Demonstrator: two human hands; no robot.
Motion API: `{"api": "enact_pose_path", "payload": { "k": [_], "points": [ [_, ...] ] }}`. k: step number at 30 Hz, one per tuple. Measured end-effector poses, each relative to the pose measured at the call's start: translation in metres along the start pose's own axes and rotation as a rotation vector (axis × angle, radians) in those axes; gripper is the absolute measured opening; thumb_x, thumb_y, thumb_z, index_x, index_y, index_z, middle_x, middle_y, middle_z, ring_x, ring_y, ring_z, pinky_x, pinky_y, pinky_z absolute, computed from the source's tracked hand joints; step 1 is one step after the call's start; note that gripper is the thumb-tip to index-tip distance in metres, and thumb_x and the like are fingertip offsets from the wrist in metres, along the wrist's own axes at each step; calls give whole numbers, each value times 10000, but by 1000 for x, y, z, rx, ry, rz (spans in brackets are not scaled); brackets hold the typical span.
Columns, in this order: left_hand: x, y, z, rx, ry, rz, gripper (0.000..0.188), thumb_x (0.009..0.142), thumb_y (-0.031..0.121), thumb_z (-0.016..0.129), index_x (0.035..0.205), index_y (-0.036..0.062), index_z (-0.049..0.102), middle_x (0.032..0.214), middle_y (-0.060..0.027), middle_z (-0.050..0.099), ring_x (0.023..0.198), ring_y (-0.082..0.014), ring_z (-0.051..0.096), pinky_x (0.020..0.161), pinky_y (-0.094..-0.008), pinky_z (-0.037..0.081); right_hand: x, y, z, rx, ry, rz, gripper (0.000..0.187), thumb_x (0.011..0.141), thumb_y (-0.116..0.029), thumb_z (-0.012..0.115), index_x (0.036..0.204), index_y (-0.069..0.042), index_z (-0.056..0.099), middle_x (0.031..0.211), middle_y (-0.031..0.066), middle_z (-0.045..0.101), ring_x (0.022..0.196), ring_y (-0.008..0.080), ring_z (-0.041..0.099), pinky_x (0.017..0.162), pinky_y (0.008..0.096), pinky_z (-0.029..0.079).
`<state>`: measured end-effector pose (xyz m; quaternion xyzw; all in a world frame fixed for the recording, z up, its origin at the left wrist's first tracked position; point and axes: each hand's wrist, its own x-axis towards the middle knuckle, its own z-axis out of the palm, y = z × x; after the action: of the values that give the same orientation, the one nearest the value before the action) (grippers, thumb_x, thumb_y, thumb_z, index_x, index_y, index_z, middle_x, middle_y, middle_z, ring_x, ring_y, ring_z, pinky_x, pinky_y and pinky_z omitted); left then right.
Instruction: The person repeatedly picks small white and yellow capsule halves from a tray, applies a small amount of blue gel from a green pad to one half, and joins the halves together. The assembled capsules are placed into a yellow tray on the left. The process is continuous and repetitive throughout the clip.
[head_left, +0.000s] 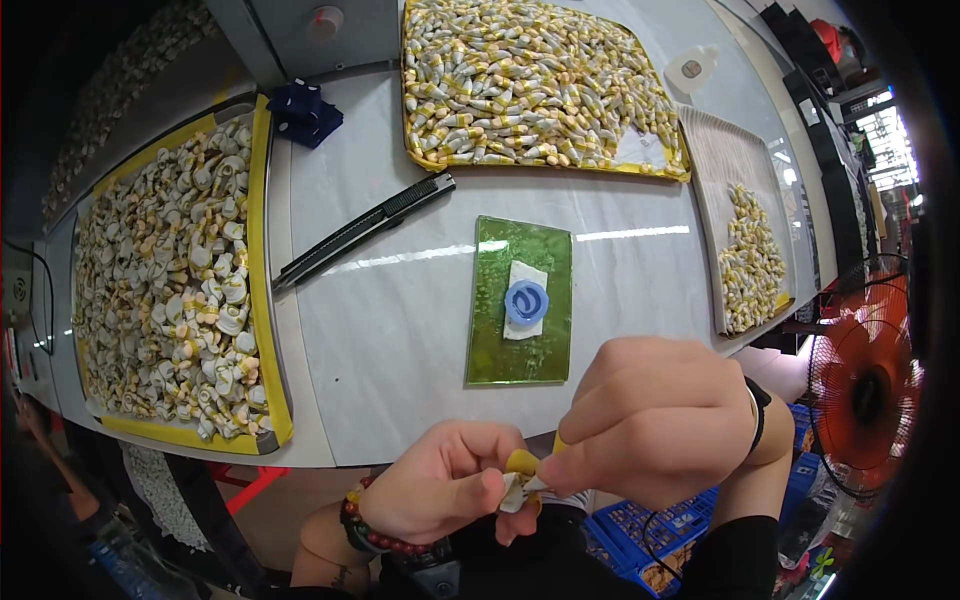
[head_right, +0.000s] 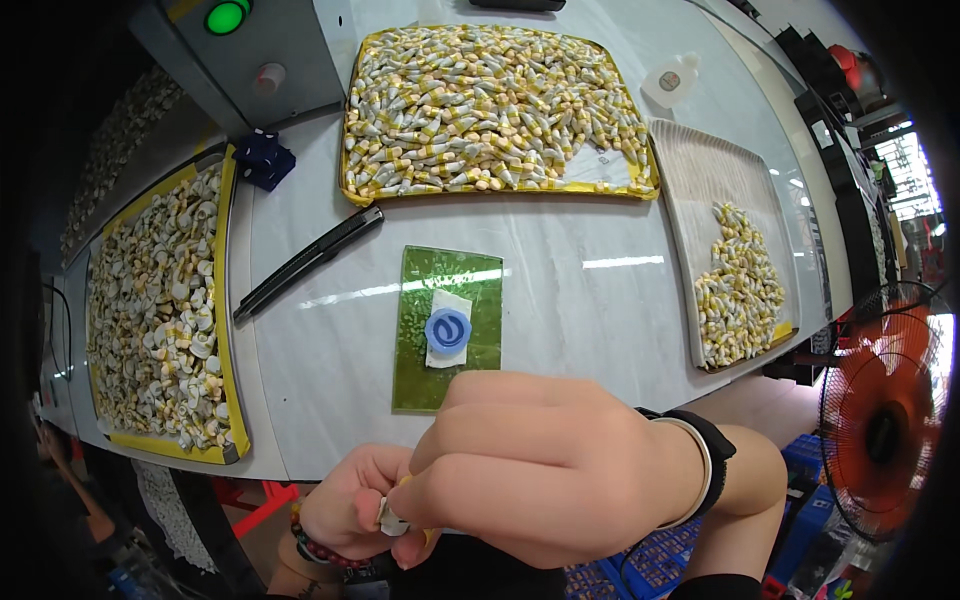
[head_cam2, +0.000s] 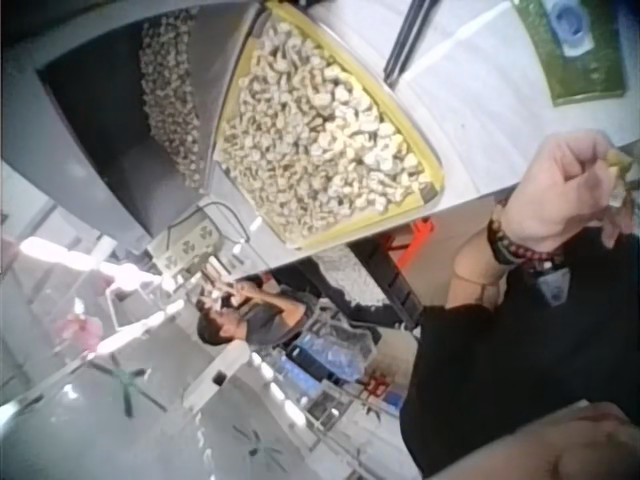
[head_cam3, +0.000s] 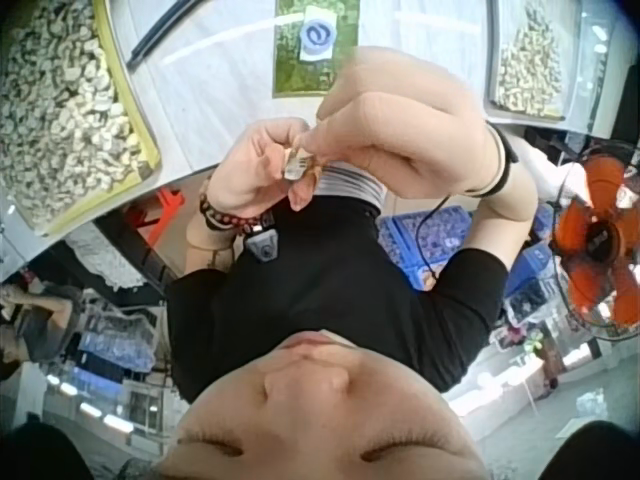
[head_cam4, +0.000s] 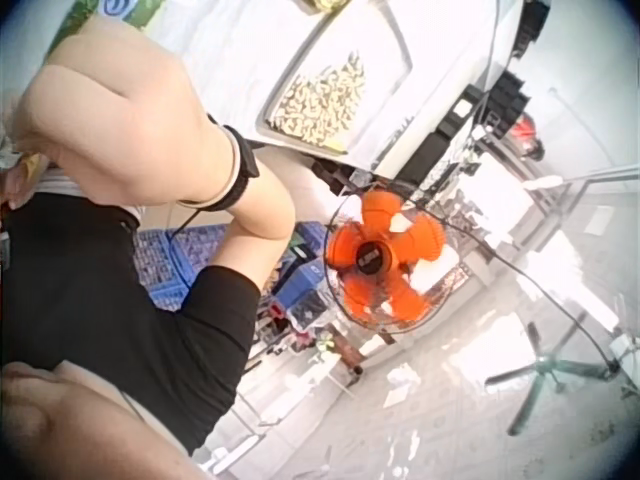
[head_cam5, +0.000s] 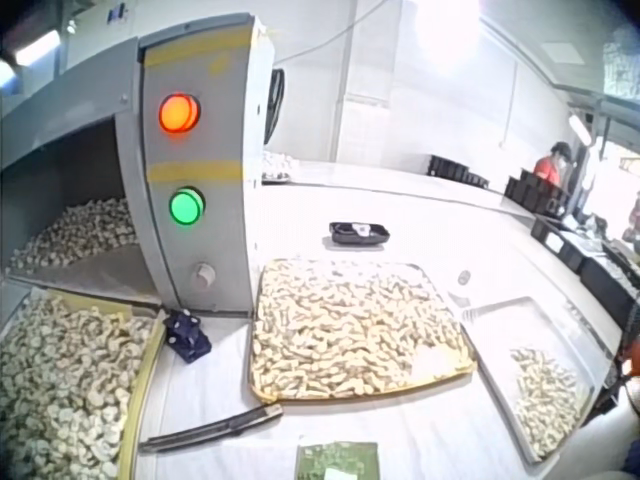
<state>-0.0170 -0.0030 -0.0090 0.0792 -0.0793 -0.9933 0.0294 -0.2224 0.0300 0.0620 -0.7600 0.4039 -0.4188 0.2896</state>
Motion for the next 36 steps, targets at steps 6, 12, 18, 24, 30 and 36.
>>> {"api": "enact_pose_path", "payload": {
  "k": [6, 12, 18, 24, 30, 36],
  "points": [
    [4, 0, 2, 19, -18, -4, 329, 869, 308, 621, 931, -6, 542, 845, -103, 620, 742, -127, 599, 648, -234, 482, -2, 2, -2, -99, -124, -115, 70, 743, 10, 631, 809, 11, 655, 747, 70, 589, 613, 179, 557, 518, 256, 465],
    [5, 8, 11, 116, -11, -20, 322, 860, 308, 634, 930, 3, 557, 842, -92, 617, 745, -121, 590, 661, -232, 472, -1, 1, -3, -99, -148, -171, 83, 737, -10, 628, 808, 32, 643, 787, 99, 602, 624, 180, 553, 534, 254, 474],
    [0, 7, 13, 199, 51, 24, 262, 856, 228, 649, 943, -2, 558, 860, -88, 627, 785, -125, 602, 707, -236, 476, 4, -3, -4, -115, -161, -194, 115, 700, -18, 649, 805, 28, 652, 803, 108, 612, 627, 179, 560, 535, 248, 475],
    [0, 6, 22, 707, 151, 543, 274, 738, 49, 751, 953, -39, 604, 881, -117, 647, 804, -138, 626, 715, -245, 489, -3, -21, 6, -66, 118, 17, 134, 663, -32, 681, 787, 18, 675, 806, 100, 630, 638, 186, 572, 529, 236, 472],
    [0, 10, 23, 1168, 193, 769, 332, 663, 64, 807, 926, -24, 626, 824, -117, 651, 695, -200, 626, 605, -269, 476, -17, -10, 0, -157, 70, -212, 121, 674, -13, 670, 793, 8, 676, 818, 102, 627, 672, 182, 547, 557, 259, 480],
    [0, 11, 29, 1312, 195, 835, 334, 651, 65, 811, 936, 7, 646, 792, -87, 652, 638, -211, 611, 561, -273, 468, -18, -17, -6, -189, -67, -211, 105, 699, 1, 654, 802, -1, 670, 837, 95, 624, 700, 178, 546, 581, 253, 482]
  ]
}}
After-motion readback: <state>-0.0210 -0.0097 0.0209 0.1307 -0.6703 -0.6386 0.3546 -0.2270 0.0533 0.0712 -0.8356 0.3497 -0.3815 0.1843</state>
